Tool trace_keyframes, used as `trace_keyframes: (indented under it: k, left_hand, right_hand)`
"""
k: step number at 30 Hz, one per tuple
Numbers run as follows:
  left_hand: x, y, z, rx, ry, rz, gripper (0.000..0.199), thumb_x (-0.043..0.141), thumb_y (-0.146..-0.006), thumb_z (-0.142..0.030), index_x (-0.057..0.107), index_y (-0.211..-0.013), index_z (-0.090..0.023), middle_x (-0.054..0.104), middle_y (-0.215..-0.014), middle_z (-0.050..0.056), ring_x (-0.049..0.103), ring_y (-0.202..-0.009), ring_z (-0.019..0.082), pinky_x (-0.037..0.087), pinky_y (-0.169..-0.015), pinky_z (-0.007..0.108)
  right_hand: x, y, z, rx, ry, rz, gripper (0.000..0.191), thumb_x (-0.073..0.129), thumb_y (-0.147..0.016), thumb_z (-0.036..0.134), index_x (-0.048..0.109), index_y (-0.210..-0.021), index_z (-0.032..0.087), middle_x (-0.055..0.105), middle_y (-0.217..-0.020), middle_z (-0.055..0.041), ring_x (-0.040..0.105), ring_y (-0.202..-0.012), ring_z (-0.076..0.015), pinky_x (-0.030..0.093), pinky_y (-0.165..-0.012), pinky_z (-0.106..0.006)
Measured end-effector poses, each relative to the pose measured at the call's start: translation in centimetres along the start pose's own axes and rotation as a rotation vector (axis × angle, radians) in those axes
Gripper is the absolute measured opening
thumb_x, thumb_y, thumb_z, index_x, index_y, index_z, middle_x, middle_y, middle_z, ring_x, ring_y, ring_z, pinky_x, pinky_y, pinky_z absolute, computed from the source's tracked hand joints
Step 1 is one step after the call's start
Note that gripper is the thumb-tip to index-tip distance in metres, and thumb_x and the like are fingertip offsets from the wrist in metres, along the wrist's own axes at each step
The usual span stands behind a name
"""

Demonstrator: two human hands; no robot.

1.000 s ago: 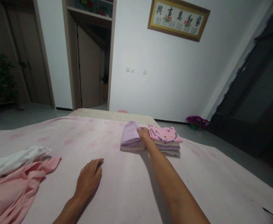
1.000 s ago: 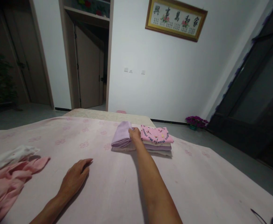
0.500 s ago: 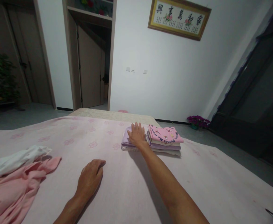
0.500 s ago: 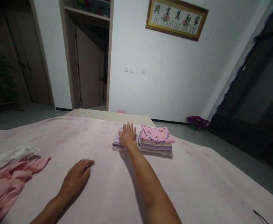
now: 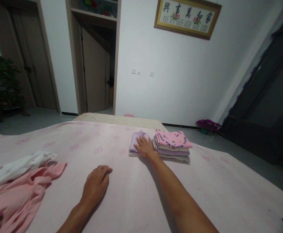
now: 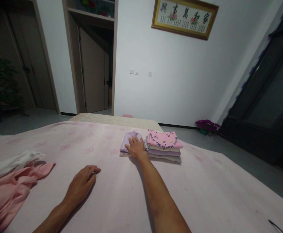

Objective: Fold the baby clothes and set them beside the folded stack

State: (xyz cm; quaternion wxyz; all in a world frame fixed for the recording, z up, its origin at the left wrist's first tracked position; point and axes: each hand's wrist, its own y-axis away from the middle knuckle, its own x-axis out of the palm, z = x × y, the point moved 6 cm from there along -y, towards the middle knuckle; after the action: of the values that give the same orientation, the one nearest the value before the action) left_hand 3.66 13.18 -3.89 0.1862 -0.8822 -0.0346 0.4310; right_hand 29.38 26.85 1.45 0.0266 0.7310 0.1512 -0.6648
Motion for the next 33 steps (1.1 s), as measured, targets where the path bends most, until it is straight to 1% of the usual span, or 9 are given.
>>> trace_keyframes:
  k: [3, 5, 8, 10, 12, 15, 20, 26, 33]
  left_hand:
    - [0.1, 0.0, 0.0, -0.001, -0.006, 0.005, 0.03, 0.043, -0.09, -0.016, 0.069, -0.104, -0.02, 0.069, -0.115, 0.006, 0.061, -0.113, 0.023, 0.042, -0.103, 0.042]
    - [0.0, -0.1, 0.0, -0.007, -0.012, 0.002, 0.03, 0.043, -0.089, -0.015, 0.069, -0.103, -0.02, 0.069, -0.114, 0.006, 0.061, -0.112, 0.022, 0.042, -0.102, 0.042]
    - [0.0, -0.1, -0.3, -0.012, -0.014, 0.009, 0.029, 0.043, -0.089, -0.015, 0.068, -0.102, -0.02, 0.069, -0.114, 0.006, 0.061, -0.111, 0.023, 0.042, -0.102, 0.041]
    - [-0.1, -0.1, -0.4, -0.014, -0.011, 0.017, 0.029, 0.043, -0.089, -0.015, 0.068, -0.103, -0.02, 0.069, -0.114, 0.006, 0.061, -0.111, 0.023, 0.043, -0.101, 0.042]
    - [-0.1, -0.1, -0.4, -0.016, -0.007, 0.019, 0.029, 0.042, -0.089, -0.015, 0.068, -0.103, -0.02, 0.069, -0.115, 0.007, 0.061, -0.112, 0.023, 0.042, -0.102, 0.042]
    - [-0.2, 0.0, -0.3, -0.005, 0.006, 0.016, 0.03, 0.042, -0.089, -0.014, 0.068, -0.103, -0.019, 0.069, -0.114, 0.007, 0.061, -0.112, 0.023, 0.042, -0.102, 0.042]
    - [-0.2, 0.0, -0.3, -0.004, 0.015, 0.003, 0.029, 0.042, -0.089, -0.015, 0.068, -0.102, -0.02, 0.069, -0.113, 0.006, 0.061, -0.111, 0.023, 0.043, -0.101, 0.042]
    - [-0.2, 0.0, -0.4, -0.006, -0.001, 0.013, 0.029, 0.042, -0.089, -0.015, 0.068, -0.102, -0.02, 0.069, -0.113, 0.006, 0.061, -0.11, 0.022, 0.043, -0.101, 0.041]
    - [-0.2, -0.2, -0.4, -0.005, -0.026, 0.025, 0.029, 0.041, -0.091, -0.014, 0.067, -0.102, -0.02, 0.069, -0.113, 0.006, 0.061, -0.11, 0.022, 0.042, -0.1, 0.04]
  right_hand:
    - [-0.2, -0.2, 0.5, 0.025, -0.004, -0.011, 0.061, 0.027, -0.104, 0.053, 0.036, -0.154, 0.021, 0.033, -0.163, -0.0122, 0.022, -0.151, -0.0276, 0.009, -0.12, -0.053]
    - [-0.4, 0.1, 1.3, 0.043, -0.008, -0.041, 0.062, 0.026, -0.104, 0.053, 0.035, -0.155, 0.02, 0.031, -0.163, -0.0132, 0.019, -0.152, -0.0293, 0.008, -0.12, -0.055]
    - [-0.2, 1.2, 2.8, 0.006, -0.048, -0.09, 0.061, 0.026, -0.103, 0.056, 0.031, -0.157, 0.026, 0.029, -0.165, -0.0096, 0.017, -0.152, -0.0316, 0.006, -0.119, -0.059]
    - [0.0, 2.1, 3.7, -0.052, -0.078, -0.113, 0.061, 0.032, -0.101, 0.059, 0.032, -0.156, 0.032, 0.03, -0.164, -0.0067, 0.018, -0.151, -0.0331, 0.002, -0.118, -0.061]
    - [0.2, 2.8, 4.0, -0.102, -0.092, -0.131, 0.065, 0.041, -0.098, 0.061, 0.032, -0.156, 0.032, 0.031, -0.164, -0.0068, 0.02, -0.151, -0.0343, 0.0, -0.119, -0.061]
    - [0.1, 3.2, 3.6, -0.139, -0.105, -0.129, 0.066, 0.043, -0.098, 0.059, 0.033, -0.156, 0.03, 0.033, -0.163, -0.0078, 0.023, -0.15, -0.0333, 0.004, -0.119, -0.06]
    - [-0.3, 3.1, 2.1, -0.155, -0.084, -0.133, 0.056, 0.04, -0.103, 0.045, 0.036, -0.155, 0.027, 0.038, -0.161, -0.0073, 0.027, -0.149, -0.0286, 0.008, -0.121, -0.055]
    - [0.0, 3.0, 0.7, -0.175, -0.082, -0.129, 0.049, 0.035, -0.105, 0.042, 0.041, -0.152, 0.031, 0.042, -0.159, -0.0033, 0.029, -0.149, -0.0273, 0.009, -0.121, -0.055]
    - [0.5, 3.3, 1.2, -0.177, -0.032, -0.135, 0.056, 0.039, -0.103, 0.045, 0.034, -0.156, 0.028, 0.034, -0.162, -0.0054, 0.025, -0.151, -0.027, 0.004, -0.122, -0.054]
